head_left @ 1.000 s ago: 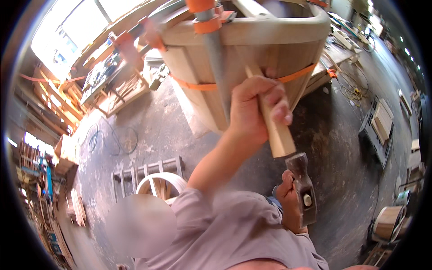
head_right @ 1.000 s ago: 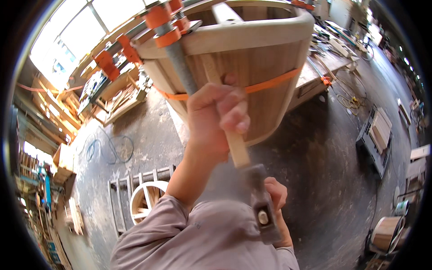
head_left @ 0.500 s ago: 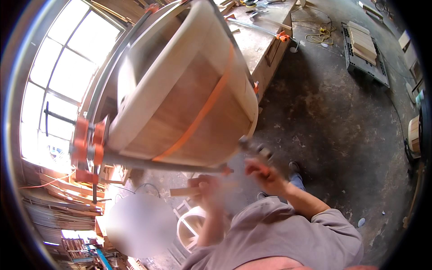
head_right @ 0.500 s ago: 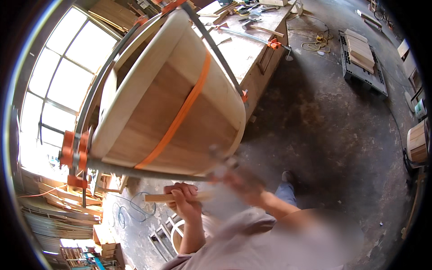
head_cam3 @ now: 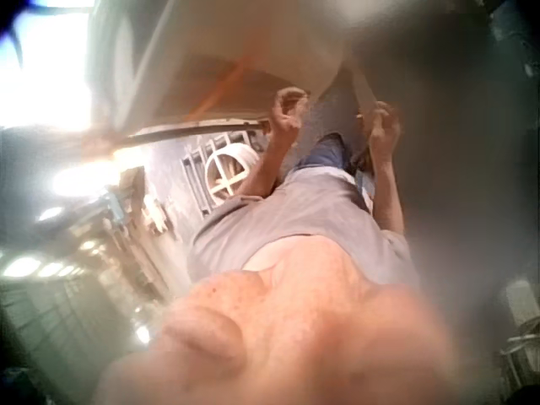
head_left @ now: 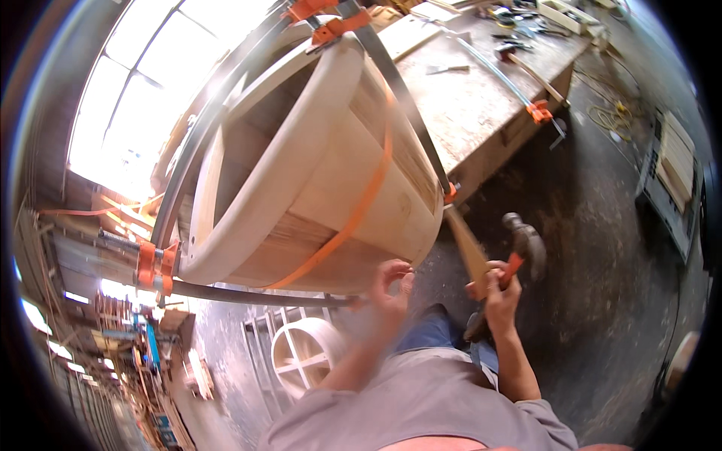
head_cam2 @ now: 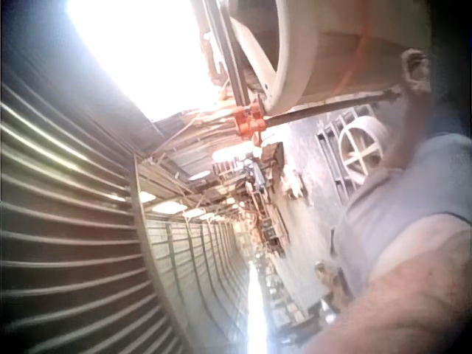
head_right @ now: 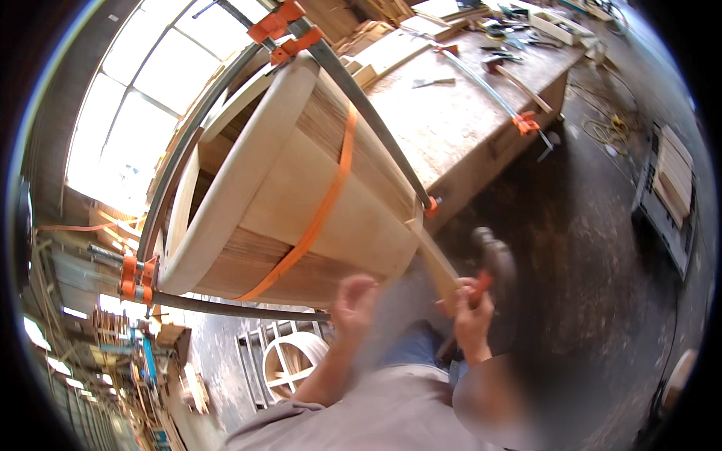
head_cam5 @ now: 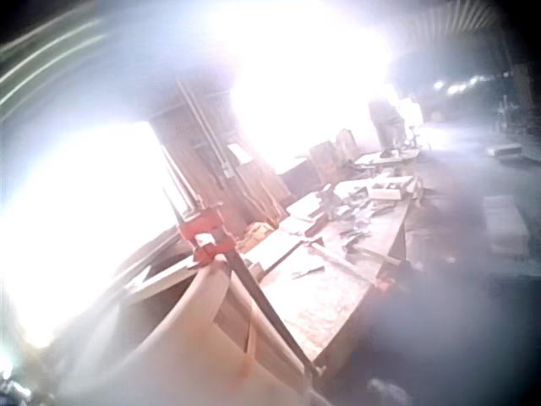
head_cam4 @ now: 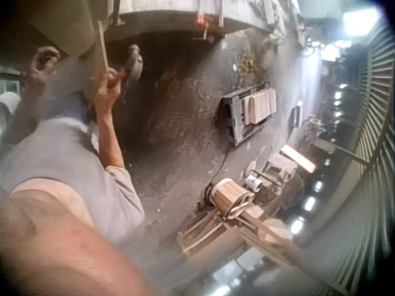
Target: The person assembles a wooden barrel by inserting staves into a clamped circular frame and securing them with a hammer. They repeatedly adjust orange clamps and a tension strap around the barrel to maintain alignment while adding more staves.
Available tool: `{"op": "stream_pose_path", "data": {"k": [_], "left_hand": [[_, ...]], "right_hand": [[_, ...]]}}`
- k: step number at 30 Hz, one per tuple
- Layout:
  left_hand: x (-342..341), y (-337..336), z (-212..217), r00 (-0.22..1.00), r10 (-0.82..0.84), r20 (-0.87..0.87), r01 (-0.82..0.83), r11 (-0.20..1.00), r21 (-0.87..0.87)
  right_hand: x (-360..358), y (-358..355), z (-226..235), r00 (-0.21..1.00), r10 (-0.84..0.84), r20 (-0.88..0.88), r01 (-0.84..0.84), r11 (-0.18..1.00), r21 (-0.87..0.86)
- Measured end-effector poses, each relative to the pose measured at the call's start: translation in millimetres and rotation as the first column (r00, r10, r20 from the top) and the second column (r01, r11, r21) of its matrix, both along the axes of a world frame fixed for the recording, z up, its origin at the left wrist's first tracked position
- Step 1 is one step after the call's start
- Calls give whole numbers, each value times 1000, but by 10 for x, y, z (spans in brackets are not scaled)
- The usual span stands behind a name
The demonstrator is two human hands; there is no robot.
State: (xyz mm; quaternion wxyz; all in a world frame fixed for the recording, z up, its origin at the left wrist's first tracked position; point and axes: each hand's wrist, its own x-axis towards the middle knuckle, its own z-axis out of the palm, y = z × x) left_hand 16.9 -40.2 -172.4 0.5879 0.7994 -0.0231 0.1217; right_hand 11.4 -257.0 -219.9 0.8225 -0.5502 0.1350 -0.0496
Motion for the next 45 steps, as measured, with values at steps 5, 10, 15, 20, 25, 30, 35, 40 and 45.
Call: {"op": "stream_pose_path", "data": {"k": [5,10,15,20,25,30,35,40,45], "left_hand": [[424,-265,167,994,36,104,-52,987,154],[971,-792,-14,981,68,180,-83,994,77],[1644,-1040,289,951,214,225,-256,950,180],[2120,-1210,547,894,417,161,-447,834,324],[2400,-1443,593,656,728,200,-715,515,472],[2703,-1548,705,337,884,325,-860,150,487],[3095,-1550,776,219,789,573,-881,-92,463],[3063,-1474,550,94,820,564,-940,-114,323],[3258,-1354,387,73,664,744,-935,-215,283]], "right_hand": [[1181,-705,-336,994,-44,-100,24,981,-192],[2707,-1017,-868,990,95,-107,-128,924,-359],[4319,-1095,-1174,931,250,-267,-365,682,-634],[5630,-1014,-1818,907,314,-281,-407,476,-780],[6509,-973,-1478,913,388,-122,-164,75,-984],[6794,-772,-596,800,559,218,-25,394,-919],[6417,-433,1732,392,689,610,-63,681,-729],[4986,114,3757,-316,441,840,-125,858,-498],[4121,812,4576,-461,840,286,558,525,-643]]}}
